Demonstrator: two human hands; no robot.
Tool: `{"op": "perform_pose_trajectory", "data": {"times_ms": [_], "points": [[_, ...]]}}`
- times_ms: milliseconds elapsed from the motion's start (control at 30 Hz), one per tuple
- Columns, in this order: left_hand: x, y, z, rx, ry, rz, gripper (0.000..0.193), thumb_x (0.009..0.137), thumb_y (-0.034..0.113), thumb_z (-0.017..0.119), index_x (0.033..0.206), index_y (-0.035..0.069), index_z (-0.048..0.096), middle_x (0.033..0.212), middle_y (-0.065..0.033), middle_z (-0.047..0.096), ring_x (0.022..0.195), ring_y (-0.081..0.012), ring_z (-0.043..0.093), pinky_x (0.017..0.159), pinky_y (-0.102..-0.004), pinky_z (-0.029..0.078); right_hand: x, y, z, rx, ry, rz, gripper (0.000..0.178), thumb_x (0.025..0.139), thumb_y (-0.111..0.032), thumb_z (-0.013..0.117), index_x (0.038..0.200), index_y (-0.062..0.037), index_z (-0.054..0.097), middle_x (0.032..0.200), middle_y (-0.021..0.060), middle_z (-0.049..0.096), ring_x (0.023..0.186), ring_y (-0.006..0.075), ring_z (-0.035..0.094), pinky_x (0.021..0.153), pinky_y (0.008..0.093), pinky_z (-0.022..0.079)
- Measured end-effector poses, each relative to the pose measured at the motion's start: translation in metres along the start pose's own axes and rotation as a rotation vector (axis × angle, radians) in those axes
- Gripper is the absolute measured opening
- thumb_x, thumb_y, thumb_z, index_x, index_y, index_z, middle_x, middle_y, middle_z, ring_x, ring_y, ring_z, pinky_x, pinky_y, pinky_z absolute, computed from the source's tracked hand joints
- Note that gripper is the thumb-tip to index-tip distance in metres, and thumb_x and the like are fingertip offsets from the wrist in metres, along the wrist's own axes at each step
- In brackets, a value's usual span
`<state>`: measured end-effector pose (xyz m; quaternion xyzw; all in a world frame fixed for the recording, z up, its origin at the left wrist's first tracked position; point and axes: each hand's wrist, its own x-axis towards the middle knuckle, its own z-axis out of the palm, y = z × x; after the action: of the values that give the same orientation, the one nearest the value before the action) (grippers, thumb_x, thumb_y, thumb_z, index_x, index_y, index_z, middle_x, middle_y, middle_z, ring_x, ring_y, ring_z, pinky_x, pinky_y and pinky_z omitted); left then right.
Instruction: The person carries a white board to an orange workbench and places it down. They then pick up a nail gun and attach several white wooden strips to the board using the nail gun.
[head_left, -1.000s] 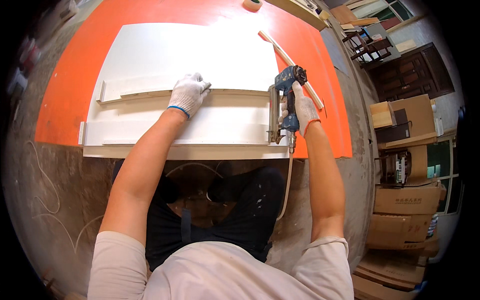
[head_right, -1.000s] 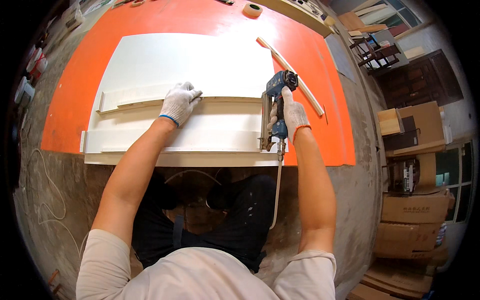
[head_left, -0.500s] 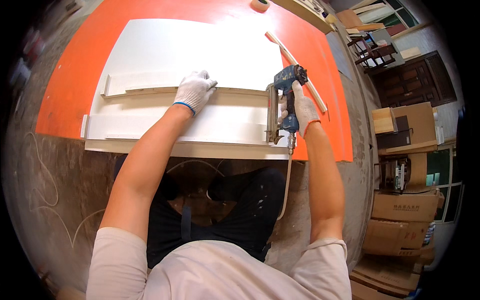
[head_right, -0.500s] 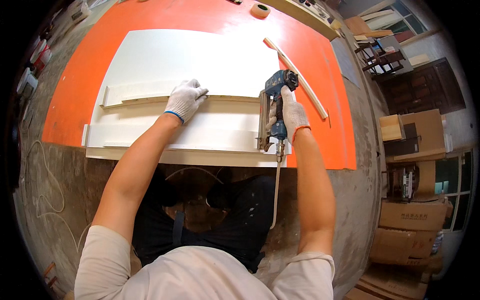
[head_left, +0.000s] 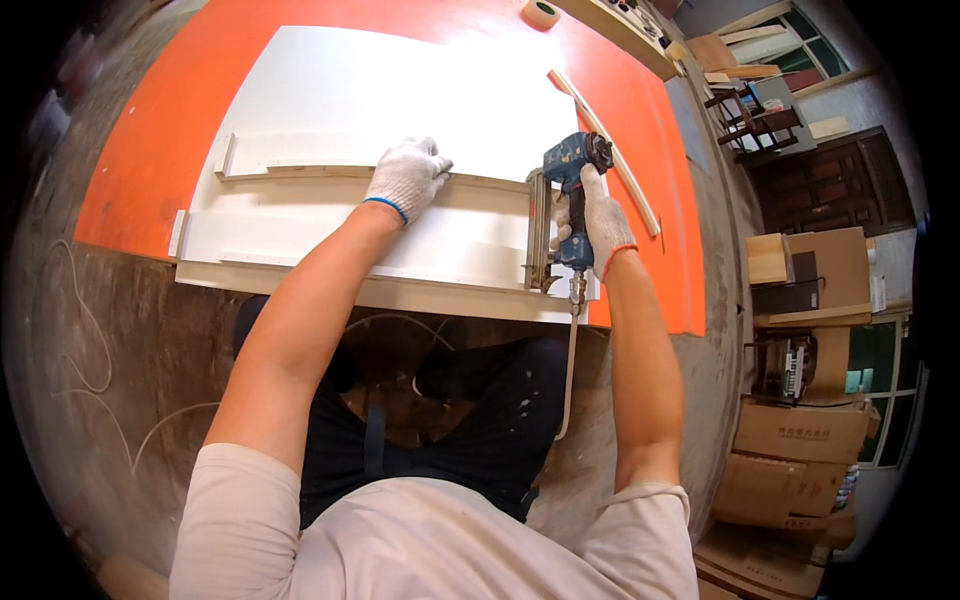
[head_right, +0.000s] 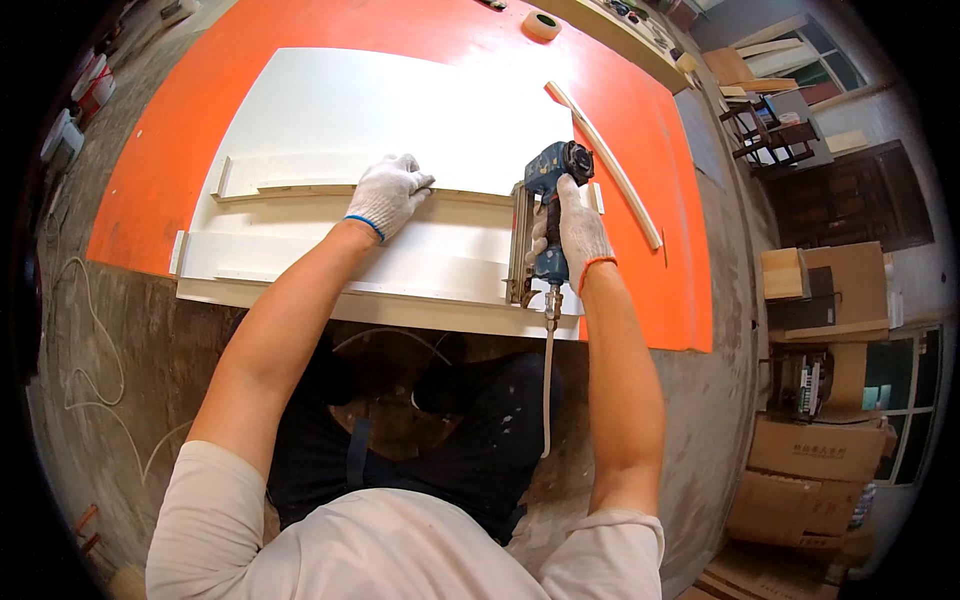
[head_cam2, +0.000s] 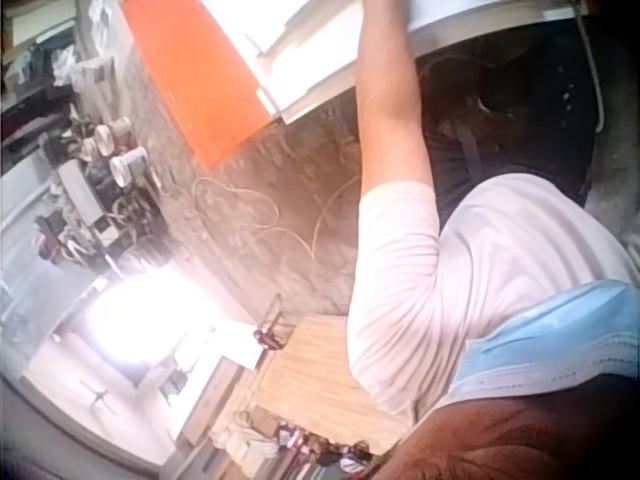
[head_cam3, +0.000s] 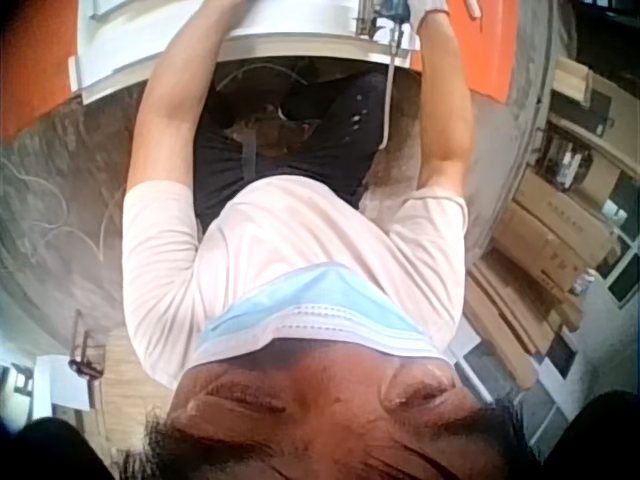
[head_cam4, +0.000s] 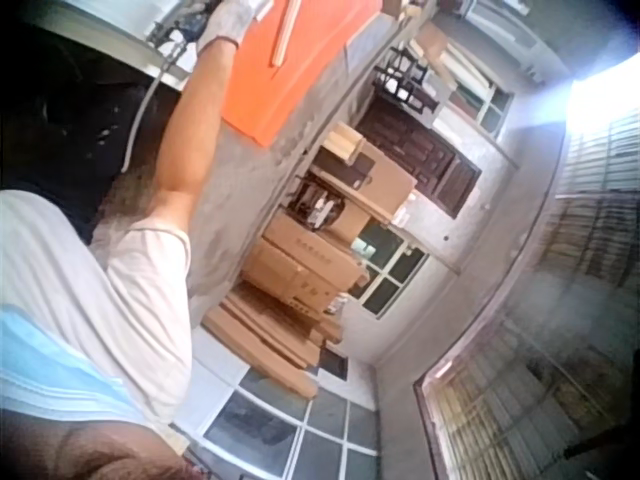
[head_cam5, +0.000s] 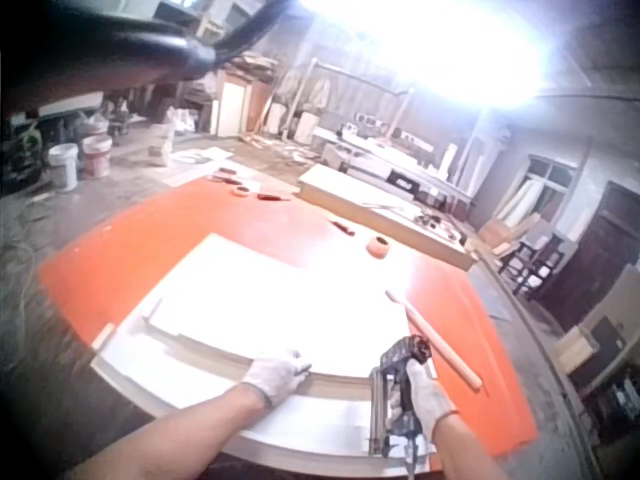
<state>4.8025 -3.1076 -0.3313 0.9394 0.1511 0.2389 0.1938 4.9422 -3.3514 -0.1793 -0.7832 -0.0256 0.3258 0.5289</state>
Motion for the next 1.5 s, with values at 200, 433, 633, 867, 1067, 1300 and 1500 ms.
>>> {"op": "perform_pose_trajectory", "data": {"times_ms": [200,433,633,867,1067,1300,1500], "points": [[0.002,0.013,-0.007,0.004,0.005,-0.018,0.022,0.099,0.026,0.077,0.116,0.014,0.085,0.110,-0.0073,0.073,0.111,-0.0302,0.068,0.100,-0.0438,0.058,-0.021,-0.012,0.016,-0.042,0.000,-0.018,0.061,0.114,-0.060,0.049,0.094,-0.0057,0.067,0.068,0.0050,0.061,0.049,0.0149,0.057,0.053,0.0382,0.059],[0.008,0.021,-0.010,0.031,-0.024,-0.022,0.021,0.101,0.027,0.075,0.116,0.015,0.085,0.113,-0.0066,0.072,0.112,-0.0292,0.068,0.101,-0.0431,0.057,-0.025,-0.017,0.011,-0.008,-0.024,-0.017,0.061,0.111,-0.058,0.053,0.092,-0.0026,0.066,0.067,0.0084,0.062,0.048,0.0197,0.059,0.051,0.0385,0.059],[0.010,0.043,-0.019,0.036,-0.050,-0.034,0.023,0.102,0.029,0.075,0.118,0.016,0.084,0.115,-0.0061,0.072,0.113,-0.0292,0.068,0.102,-0.0433,0.057,-0.039,-0.024,0.017,-0.042,-0.060,-0.053,0.061,0.111,-0.058,0.054,0.092,-0.0009,0.067,0.068,0.0098,0.064,0.048,0.0204,0.060,0.051,0.0377,0.058],[0.014,0.049,-0.018,0.048,-0.024,-0.003,0.022,0.102,0.029,0.074,0.116,0.016,0.084,0.115,-0.0068,0.073,0.114,-0.0295,0.068,0.102,-0.0434,0.057,-0.052,-0.036,0.020,-0.084,-0.112,-0.035,0.062,0.114,-0.060,0.049,0.095,-0.0047,0.067,0.068,0.0052,0.061,0.049,0.0161,0.058,0.053,0.0373,0.059],[0.019,0.065,-0.028,0.012,-0.043,-0.032,0.022,0.101,0.028,0.075,0.115,0.015,0.085,0.116,-0.0080,0.073,0.116,-0.0310,0.068,0.103,-0.0447,0.057,-0.063,-0.043,0.023,-0.104,-0.152,-0.068,0.064,0.112,-0.062,0.051,0.095,-0.0026,0.068,0.068,0.0070,0.061,0.048,0.0182,0.059,0.051,0.0398,0.060],[0.005,0.036,-0.064,0.092,-0.051,-0.033,0.022,0.099,0.026,0.077,0.116,0.015,0.085,0.116,-0.0093,0.074,0.115,-0.0326,0.068,0.105,-0.0451,0.057,-0.064,-0.046,0.025,-0.099,-0.144,-0.037,0.068,0.111,-0.064,0.050,0.094,-0.0015,0.069,0.067,0.0063,0.061,0.047,0.0177,0.058,0.051,0.0371,0.060],[-0.043,-0.017,-0.124,0.069,0.044,-0.130,0.021,0.096,0.025,0.080,0.113,0.015,0.087,0.113,-0.0085,0.074,0.115,-0.0314,0.068,0.105,-0.0444,0.055,-0.059,-0.045,0.025,-0.150,-0.102,-0.047,0.071,0.112,-0.066,0.049,0.093,-0.0013,0.069,0.067,0.0056,0.061,0.050,0.0171,0.059,0.051,0.0362,0.059]]}}
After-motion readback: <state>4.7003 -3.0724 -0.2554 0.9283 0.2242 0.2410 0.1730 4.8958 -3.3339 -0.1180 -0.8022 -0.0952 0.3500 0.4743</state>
